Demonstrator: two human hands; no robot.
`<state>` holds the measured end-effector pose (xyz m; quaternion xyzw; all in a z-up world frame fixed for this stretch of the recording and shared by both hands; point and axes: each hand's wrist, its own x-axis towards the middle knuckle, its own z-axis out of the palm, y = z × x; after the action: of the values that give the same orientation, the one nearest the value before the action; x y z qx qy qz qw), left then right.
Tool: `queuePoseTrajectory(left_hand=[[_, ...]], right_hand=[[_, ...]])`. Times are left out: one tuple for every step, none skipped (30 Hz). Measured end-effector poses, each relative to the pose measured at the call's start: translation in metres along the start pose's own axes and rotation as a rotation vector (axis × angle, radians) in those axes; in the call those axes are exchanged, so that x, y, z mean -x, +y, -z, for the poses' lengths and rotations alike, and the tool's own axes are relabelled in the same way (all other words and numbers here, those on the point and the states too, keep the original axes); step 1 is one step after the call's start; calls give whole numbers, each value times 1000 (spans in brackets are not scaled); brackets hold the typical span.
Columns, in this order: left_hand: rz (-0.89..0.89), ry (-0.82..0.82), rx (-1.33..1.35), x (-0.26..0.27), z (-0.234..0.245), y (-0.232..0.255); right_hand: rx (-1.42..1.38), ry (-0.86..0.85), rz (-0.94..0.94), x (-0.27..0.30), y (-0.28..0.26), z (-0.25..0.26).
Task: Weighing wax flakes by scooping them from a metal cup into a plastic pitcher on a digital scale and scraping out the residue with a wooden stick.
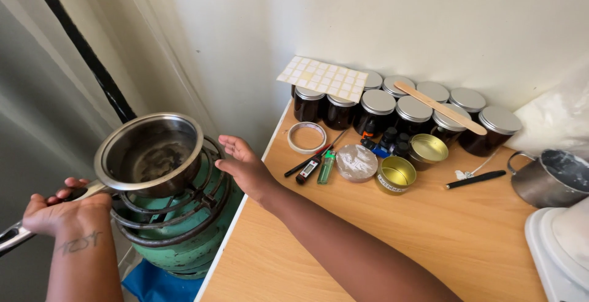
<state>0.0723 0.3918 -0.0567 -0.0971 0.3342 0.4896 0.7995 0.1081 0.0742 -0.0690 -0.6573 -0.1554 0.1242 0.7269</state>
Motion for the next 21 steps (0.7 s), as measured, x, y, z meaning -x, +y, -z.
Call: queuePoseTrajectory(left_hand=[[-5,26,-2,5,-1,1],[-12,51,-4,9,-2,3],[-9,50,-4,8,-2,4],[-2,53,-14,7,-1,6],[6,56,-23,6,0,9],[7,55,-24,13,0,10],[8,72,-29,20,0,12],[8,90,-35,28,-1,15],[7,88,-34,39,-3,16],[12,105,-56,51,-3,18],[16,122,-77,63,-4,20],[15,118,-76,72,-6,22],[32,103,-82,81,-9,24],[51,91,-87,91,-9,27],[50,92,-86,104,-9,27],[97,71,-100,117,-11,27],[144,51,-115,130,-13,27],[144,49,-116,142,-11,26],[191,-5,-165,154,-8,25],[242,-62,-215,167,-7,22],[248,-66,-218,178,-1,18]], right_hand=[[14,-8,12,5,-3,2],[26,-18,24,9,-5,4],[27,-16,27,11,-7,6],[24,-33,22,14,-8,8],[20,-49,17,18,-8,9],[20,-48,18,20,-9,12],[17,-51,25,22,-10,14],[13,-55,32,24,-11,16],[12,-55,33,29,-20,19],[46,-66,40,36,-29,23],[80,-77,47,43,-38,26],[78,-78,49,49,-48,30],[131,-55,67,56,-58,34],[187,-32,82,65,-69,39],[187,-34,82,68,-69,48],[152,27,116,71,-71,56],[116,88,150,74,-72,64],[115,89,151,84,-84,70],[109,150,155,94,-95,75],[105,216,162,104,-108,83],[105,222,166,106,-104,97]])
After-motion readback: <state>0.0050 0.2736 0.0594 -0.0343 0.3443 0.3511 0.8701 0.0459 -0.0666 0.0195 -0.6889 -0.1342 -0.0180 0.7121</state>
